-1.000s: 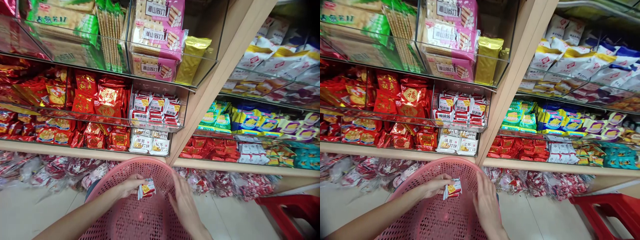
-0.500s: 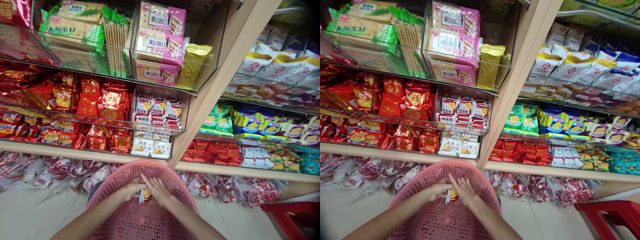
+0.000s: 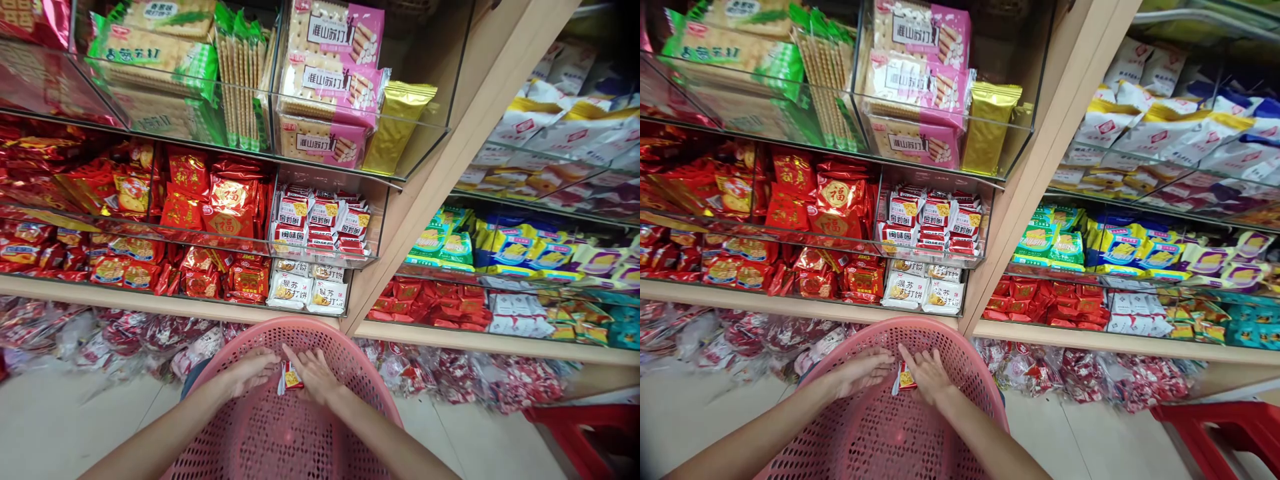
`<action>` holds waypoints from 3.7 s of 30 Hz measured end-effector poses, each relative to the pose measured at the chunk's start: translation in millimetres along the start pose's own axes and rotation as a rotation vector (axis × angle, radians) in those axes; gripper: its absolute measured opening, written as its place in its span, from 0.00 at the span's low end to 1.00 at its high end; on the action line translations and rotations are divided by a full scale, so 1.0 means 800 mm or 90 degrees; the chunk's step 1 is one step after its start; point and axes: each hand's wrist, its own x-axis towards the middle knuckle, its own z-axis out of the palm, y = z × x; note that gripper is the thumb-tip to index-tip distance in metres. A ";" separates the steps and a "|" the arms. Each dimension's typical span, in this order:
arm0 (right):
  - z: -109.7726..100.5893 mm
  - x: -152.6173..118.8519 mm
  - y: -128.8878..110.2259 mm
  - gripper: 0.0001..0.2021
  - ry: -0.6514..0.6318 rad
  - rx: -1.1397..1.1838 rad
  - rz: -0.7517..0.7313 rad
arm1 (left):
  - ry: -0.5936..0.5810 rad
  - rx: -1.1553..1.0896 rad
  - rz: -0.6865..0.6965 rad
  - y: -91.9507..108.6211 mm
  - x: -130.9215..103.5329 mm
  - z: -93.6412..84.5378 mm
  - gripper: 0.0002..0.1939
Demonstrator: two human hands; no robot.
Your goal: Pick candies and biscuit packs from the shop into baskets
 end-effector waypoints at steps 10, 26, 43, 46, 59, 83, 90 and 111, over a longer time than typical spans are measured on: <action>0.012 0.011 -0.007 0.55 0.013 -0.042 -0.027 | -0.006 0.116 0.042 0.022 -0.025 0.000 0.18; 0.009 0.023 -0.007 0.63 0.006 -0.045 -0.012 | -0.048 0.643 0.656 0.248 -0.161 0.066 0.13; -0.021 -0.030 -0.014 0.45 0.145 -0.011 0.018 | 0.311 1.215 0.805 0.411 -0.098 0.094 0.15; -0.017 -0.032 -0.010 0.48 0.144 -0.005 0.027 | 0.319 1.260 0.778 0.408 -0.102 0.085 0.17; 0.009 -0.025 -0.003 0.44 0.290 0.008 0.011 | 0.397 1.358 0.741 0.394 -0.110 0.093 0.14; -0.236 -0.081 -0.054 0.34 0.701 0.794 0.001 | -0.012 0.208 0.698 0.267 -0.162 0.135 0.16; -0.248 -0.068 -0.076 0.25 0.677 1.155 0.001 | -0.091 0.029 0.533 0.214 -0.146 0.149 0.18; -0.225 -0.075 -0.063 0.17 0.473 1.382 0.108 | 0.291 1.126 0.910 0.371 -0.086 0.112 0.12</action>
